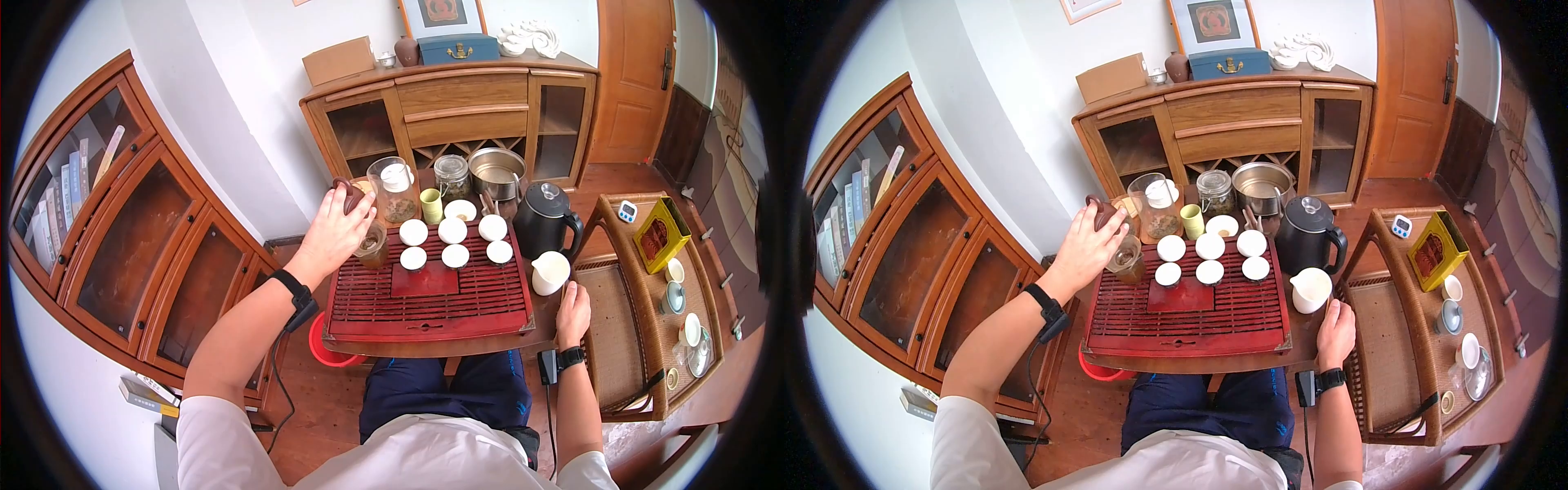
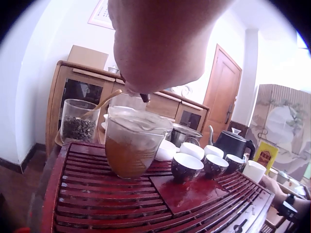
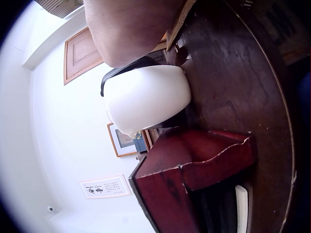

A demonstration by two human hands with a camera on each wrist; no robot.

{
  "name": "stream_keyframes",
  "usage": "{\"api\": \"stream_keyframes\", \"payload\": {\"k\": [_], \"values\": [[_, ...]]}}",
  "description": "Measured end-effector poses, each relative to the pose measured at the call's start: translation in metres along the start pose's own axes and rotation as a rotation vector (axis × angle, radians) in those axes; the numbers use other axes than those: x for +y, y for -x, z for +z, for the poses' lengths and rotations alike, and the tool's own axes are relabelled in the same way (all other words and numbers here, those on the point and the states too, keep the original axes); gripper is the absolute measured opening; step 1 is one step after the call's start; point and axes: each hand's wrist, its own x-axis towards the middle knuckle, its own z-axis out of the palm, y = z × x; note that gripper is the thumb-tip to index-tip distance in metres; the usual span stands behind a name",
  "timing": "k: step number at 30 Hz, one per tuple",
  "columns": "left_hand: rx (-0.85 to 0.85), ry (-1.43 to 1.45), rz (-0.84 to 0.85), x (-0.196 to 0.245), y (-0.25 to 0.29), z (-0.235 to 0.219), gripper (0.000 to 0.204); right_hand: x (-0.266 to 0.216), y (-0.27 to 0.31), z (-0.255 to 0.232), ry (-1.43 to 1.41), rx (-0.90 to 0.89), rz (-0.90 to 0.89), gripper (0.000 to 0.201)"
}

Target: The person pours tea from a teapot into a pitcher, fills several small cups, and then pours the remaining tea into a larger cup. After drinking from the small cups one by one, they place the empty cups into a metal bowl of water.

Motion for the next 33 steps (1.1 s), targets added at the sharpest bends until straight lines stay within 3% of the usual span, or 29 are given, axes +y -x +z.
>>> {"api": "stream_keyframes", "payload": {"k": [15,21,23,26,33], "values": [[-0.049,-0.044,0.002,0.0000,-0.0009,0.0016,0.041,-0.0032,0.0014,-0.0019,-0.027,0.007,0.000,0.055],[0.012,0.018,-0.011,0.0004,-0.0012,0.0004,0.039,0.0005,0.0004,0.0009,-0.010,0.022,-0.012,0.050],[-0.099,-0.016,-0.007,0.0002,-0.0005,0.0015,0.044,0.0004,0.0003,0.0006,-0.009,0.020,-0.011,0.050],[-0.021,-0.017,0.004,-0.0003,-0.0014,0.0019,0.042,0.0013,-0.0003,0.0013,-0.007,0.017,-0.012,0.050],[-0.096,0.009,-0.025,0.0013,-0.0012,0.0007,0.046,-0.0005,0.0004,-0.0005,-0.013,0.007,-0.004,0.050]]}}
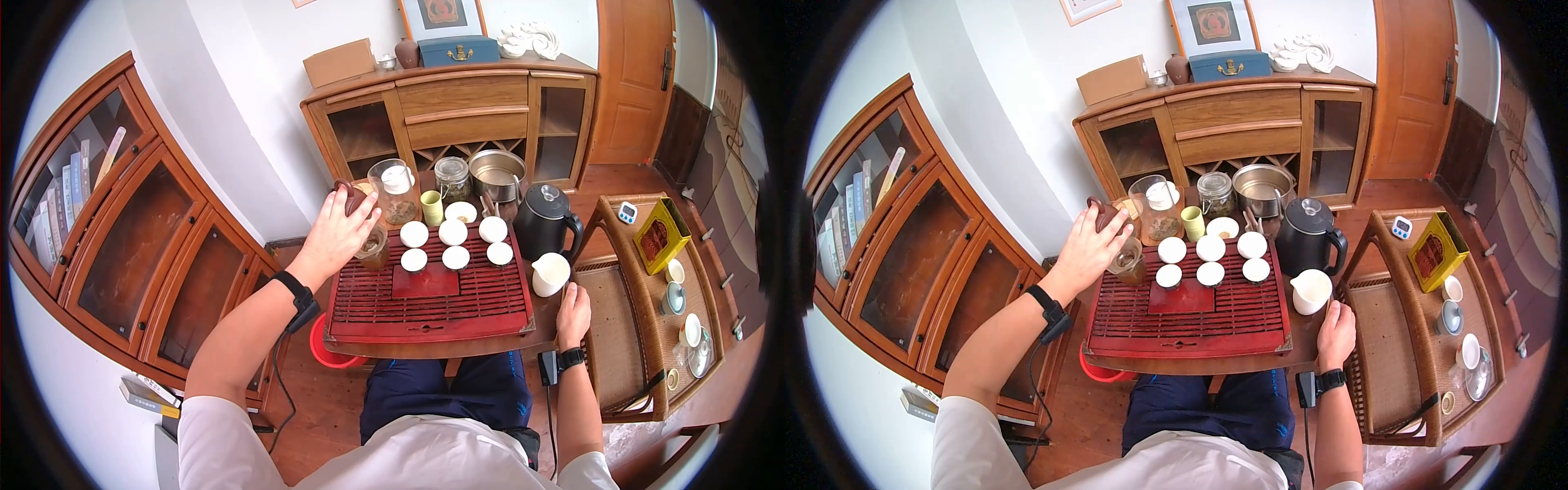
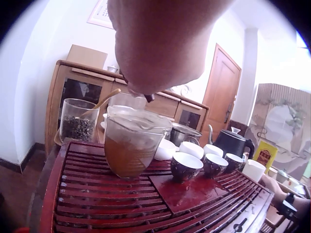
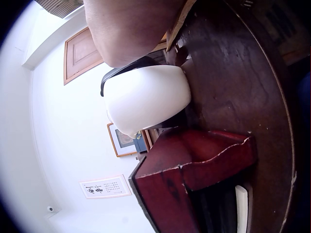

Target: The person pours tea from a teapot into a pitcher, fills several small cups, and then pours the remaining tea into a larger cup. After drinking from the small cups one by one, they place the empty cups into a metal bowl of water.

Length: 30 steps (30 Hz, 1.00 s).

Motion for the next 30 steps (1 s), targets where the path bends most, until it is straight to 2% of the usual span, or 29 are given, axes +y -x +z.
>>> {"api": "stream_keyframes", "payload": {"k": [2,6,11,30], "values": [[0.089,-0.003,0.007,0.0004,-0.0009,-0.0012,0.041,-0.0016,0.0002,-0.0012,-0.002,-0.008,0.004,0.050],[0.054,-0.029,0.000,0.0004,0.0006,0.0015,0.042,0.0013,-0.0002,0.0010,-0.008,-0.004,-0.003,0.052],[0.104,0.020,-0.006,0.0014,0.0015,0.0031,0.041,0.0049,-0.0017,0.0031,0.002,-0.001,-0.013,0.051],[0.100,0.004,-0.005,0.0026,0.0020,0.0045,0.041,-0.0003,-0.0005,-0.0003,-0.006,-0.014,0.009,0.054]]}}
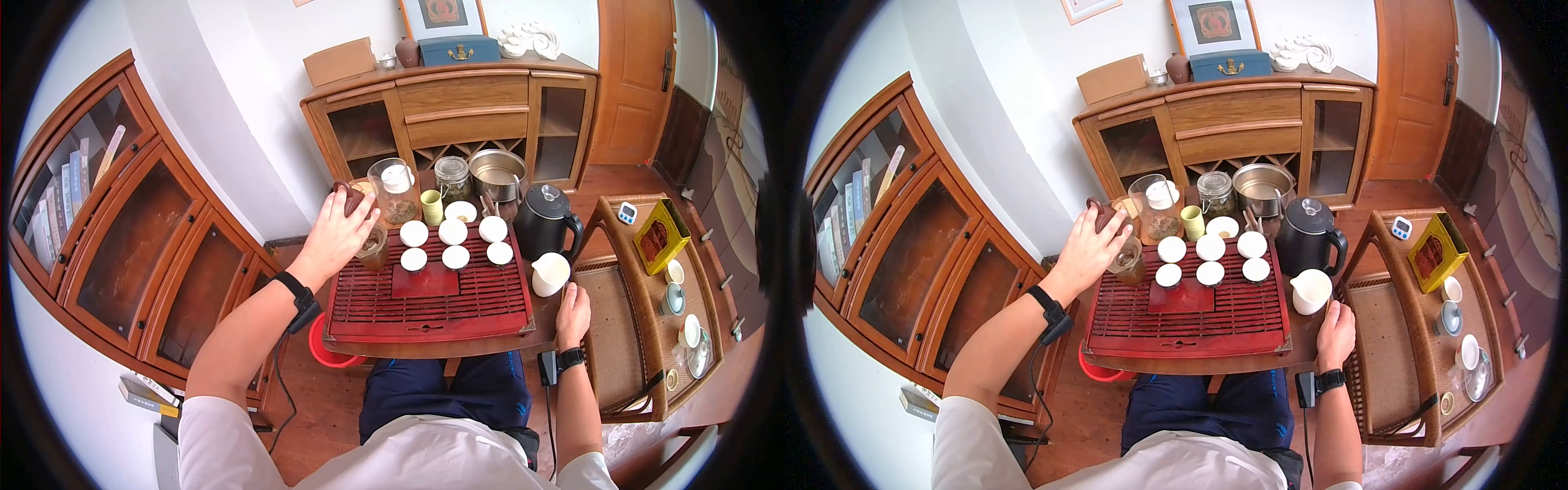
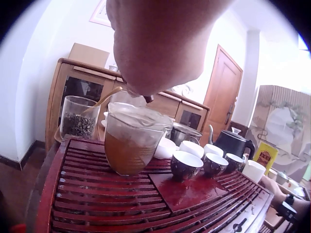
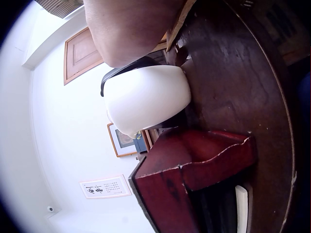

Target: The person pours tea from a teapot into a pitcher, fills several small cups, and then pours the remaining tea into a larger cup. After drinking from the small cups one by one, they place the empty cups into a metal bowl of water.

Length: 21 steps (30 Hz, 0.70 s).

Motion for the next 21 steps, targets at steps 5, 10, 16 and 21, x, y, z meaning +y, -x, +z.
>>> {"api": "stream_keyframes", "payload": {"k": [5,10,16,21], "values": [[-0.132,-0.032,0.001,0.0005,0.0000,-0.0001,0.046,-0.0014,0.0005,-0.0009,0.008,-0.006,0.004,0.055],[0.000,0.006,-0.007,0.0008,-0.0002,0.0011,0.040,-0.0038,0.0012,-0.0026,0.005,-0.009,0.009,0.055],[-0.045,-0.019,-0.009,0.0016,0.0000,-0.0005,0.041,-0.0036,0.0017,-0.0020,-0.006,0.000,0.001,0.055],[-0.017,0.010,-0.024,0.0023,0.0017,0.0027,0.041,-0.0034,0.0017,-0.0021,0.007,-0.002,0.002,0.055]]}}
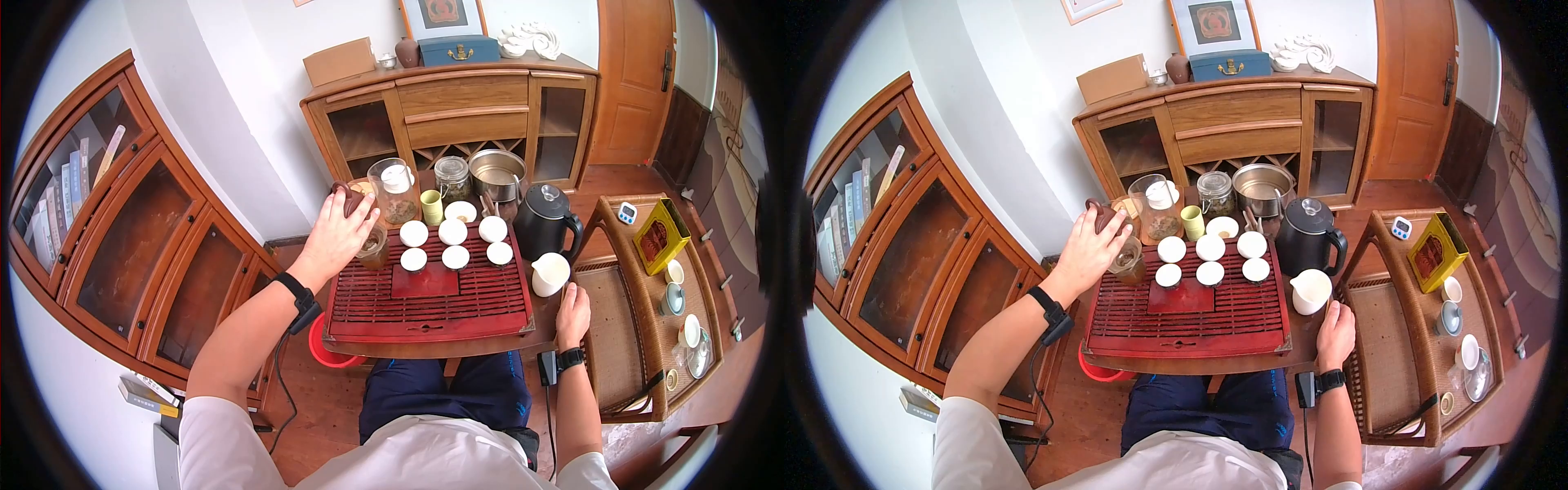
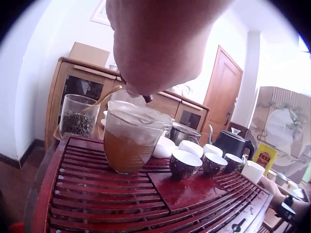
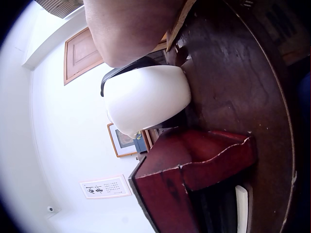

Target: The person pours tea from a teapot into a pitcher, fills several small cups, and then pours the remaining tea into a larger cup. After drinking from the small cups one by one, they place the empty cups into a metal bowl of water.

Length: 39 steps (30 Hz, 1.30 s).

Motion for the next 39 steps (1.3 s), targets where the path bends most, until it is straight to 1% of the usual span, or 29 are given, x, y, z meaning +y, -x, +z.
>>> {"api": "stream_keyframes", "payload": {"k": [3,5,11,17,23,29,33,39], "values": [[-0.023,-0.006,-0.002,-0.0005,-0.0002,-0.0021,0.042,0.0000,-0.0001,0.0000,-0.001,0.003,-0.006,0.055],[-0.071,-0.037,0.008,-0.0008,-0.0004,-0.0039,0.044,-0.0017,0.0006,-0.0009,-0.002,0.004,-0.006,0.054],[-0.008,0.004,-0.003,-0.0012,0.0008,-0.0010,0.043,-0.0002,-0.0001,-0.0007,-0.019,-0.005,-0.017,0.053],[-0.062,-0.046,0.000,-0.0015,-0.0002,-0.0017,0.045,-0.0011,0.0007,-0.0010,-0.022,0.000,-0.006,0.052],[-0.022,-0.004,-0.006,-0.0018,-0.0029,-0.0037,0.046,0.0010,-0.0006,0.0007,-0.003,0.004,-0.012,0.053],[-0.029,-0.012,-0.008,-0.0019,-0.0044,-0.0049,0.044,-0.0013,0.0002,-0.0001,-0.010,0.005,0.002,0.053],[-0.039,-0.033,0.004,-0.0029,-0.0041,-0.0059,0.043,0.0038,-0.0014,0.0030,-0.002,0.011,-0.023,0.054],[-0.017,0.005,-0.009,-0.0019,-0.0016,-0.0043,0.044,0.0035,-0.0011,0.0029,-0.002,0.006,-0.021,0.054]]}}
